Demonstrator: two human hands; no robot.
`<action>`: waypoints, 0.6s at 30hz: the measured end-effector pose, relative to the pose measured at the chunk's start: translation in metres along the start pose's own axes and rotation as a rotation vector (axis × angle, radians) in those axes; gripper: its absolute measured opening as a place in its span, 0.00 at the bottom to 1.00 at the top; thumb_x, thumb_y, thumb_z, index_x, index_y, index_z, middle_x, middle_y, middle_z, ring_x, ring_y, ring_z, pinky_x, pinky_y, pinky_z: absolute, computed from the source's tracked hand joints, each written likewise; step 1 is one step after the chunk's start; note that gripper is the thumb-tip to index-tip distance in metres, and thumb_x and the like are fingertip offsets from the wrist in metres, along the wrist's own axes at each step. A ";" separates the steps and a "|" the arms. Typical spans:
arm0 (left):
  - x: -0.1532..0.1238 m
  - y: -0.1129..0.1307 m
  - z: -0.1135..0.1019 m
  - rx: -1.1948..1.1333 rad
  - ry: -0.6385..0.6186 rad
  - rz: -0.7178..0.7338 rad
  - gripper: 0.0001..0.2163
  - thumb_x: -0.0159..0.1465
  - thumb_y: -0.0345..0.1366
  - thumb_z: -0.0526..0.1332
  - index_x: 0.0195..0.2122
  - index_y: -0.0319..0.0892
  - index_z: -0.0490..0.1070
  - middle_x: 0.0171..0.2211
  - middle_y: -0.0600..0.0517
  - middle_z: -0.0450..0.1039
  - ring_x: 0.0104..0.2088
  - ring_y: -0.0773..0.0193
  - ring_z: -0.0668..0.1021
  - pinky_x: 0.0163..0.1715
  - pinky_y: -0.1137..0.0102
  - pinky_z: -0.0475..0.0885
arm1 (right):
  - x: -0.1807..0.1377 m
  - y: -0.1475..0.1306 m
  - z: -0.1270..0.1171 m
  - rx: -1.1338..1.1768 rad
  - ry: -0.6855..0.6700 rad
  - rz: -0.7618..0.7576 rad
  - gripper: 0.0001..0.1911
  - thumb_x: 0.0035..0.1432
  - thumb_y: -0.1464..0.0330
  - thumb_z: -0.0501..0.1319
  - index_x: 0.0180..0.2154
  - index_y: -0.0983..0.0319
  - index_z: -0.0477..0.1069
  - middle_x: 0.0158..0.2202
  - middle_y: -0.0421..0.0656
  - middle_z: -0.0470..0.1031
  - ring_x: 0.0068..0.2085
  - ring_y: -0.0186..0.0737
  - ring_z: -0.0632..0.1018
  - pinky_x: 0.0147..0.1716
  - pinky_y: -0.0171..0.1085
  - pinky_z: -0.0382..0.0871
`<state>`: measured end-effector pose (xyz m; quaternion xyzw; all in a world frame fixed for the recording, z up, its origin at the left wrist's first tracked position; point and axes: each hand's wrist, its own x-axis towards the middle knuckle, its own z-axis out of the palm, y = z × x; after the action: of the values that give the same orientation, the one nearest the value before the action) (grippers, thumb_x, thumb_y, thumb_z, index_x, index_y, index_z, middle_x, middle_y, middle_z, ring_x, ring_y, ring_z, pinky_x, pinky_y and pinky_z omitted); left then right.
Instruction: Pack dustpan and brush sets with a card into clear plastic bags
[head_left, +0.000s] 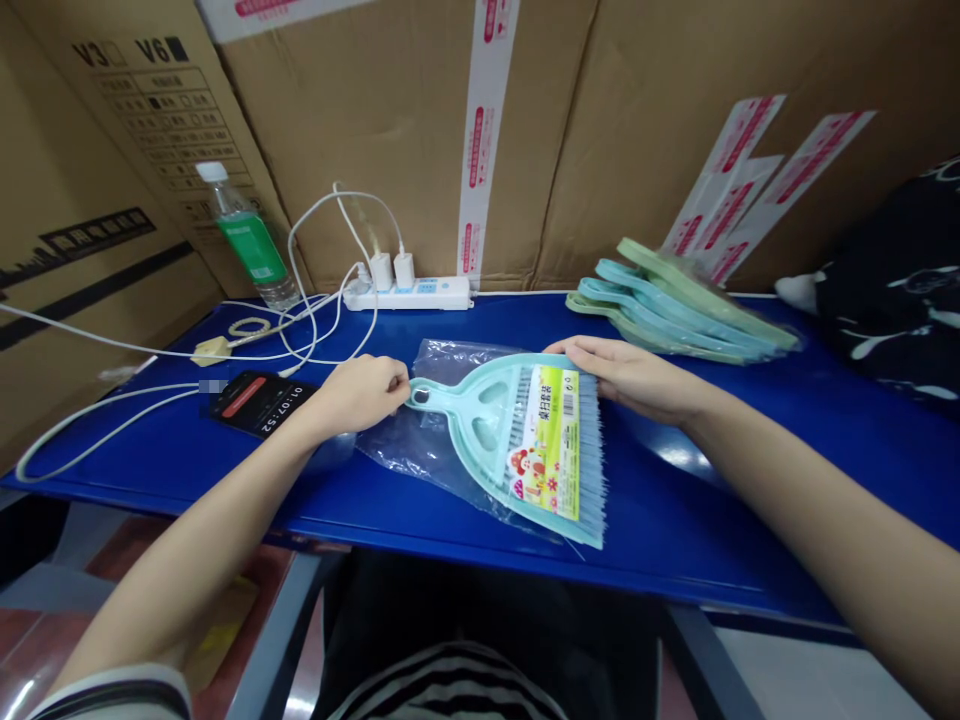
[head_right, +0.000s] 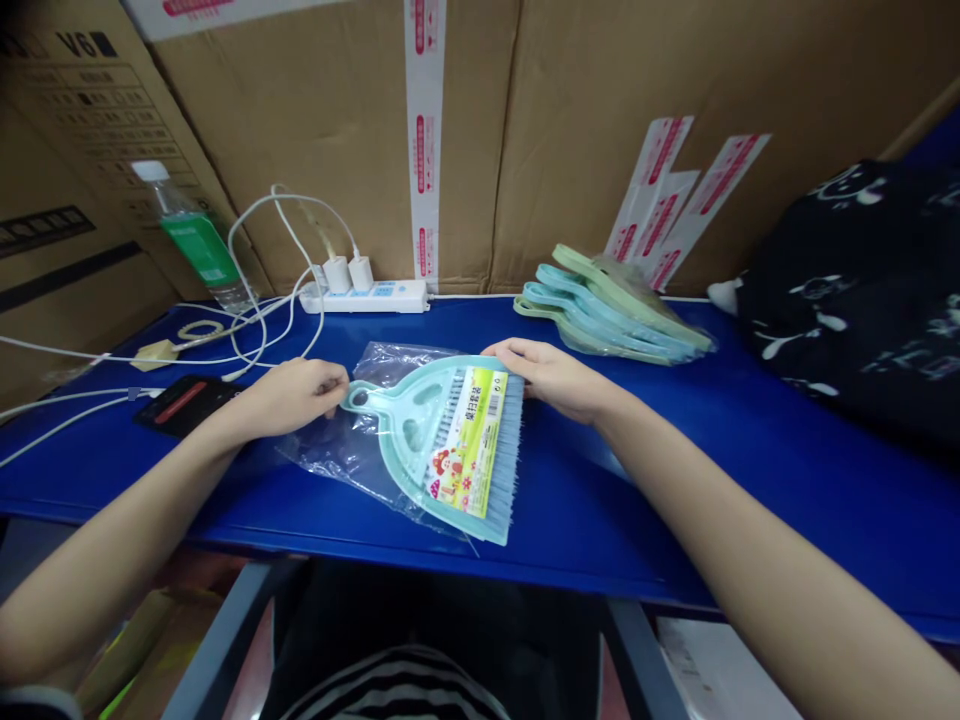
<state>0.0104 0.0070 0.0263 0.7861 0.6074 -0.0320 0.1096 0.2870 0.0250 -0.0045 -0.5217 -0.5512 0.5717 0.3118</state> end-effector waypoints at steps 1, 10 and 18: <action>0.000 0.001 0.000 0.014 -0.003 -0.008 0.11 0.62 0.29 0.52 0.26 0.41 0.70 0.24 0.54 0.77 0.26 0.65 0.76 0.32 0.70 0.64 | 0.000 -0.001 0.001 0.024 0.003 0.018 0.09 0.65 0.63 0.55 0.39 0.61 0.69 0.35 0.42 0.73 0.36 0.36 0.73 0.35 0.34 0.68; 0.000 0.006 0.001 0.155 0.019 -0.084 0.12 0.64 0.31 0.51 0.30 0.42 0.73 0.26 0.51 0.77 0.29 0.60 0.77 0.29 0.69 0.62 | 0.000 -0.002 0.006 0.150 -0.025 0.123 0.32 0.55 0.70 0.63 0.59 0.57 0.53 0.44 0.46 0.76 0.46 0.43 0.78 0.38 0.36 0.75; -0.003 0.004 0.005 0.259 0.068 -0.073 0.13 0.65 0.32 0.50 0.32 0.42 0.75 0.31 0.48 0.78 0.34 0.55 0.79 0.30 0.68 0.64 | 0.007 0.012 0.002 0.085 -0.034 -0.040 0.26 0.44 0.62 0.71 0.44 0.55 0.63 0.41 0.41 0.77 0.47 0.46 0.77 0.38 0.40 0.73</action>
<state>0.0142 0.0022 0.0229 0.7717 0.6298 -0.0876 -0.0146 0.2865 0.0284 -0.0181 -0.4871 -0.5417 0.5970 0.3359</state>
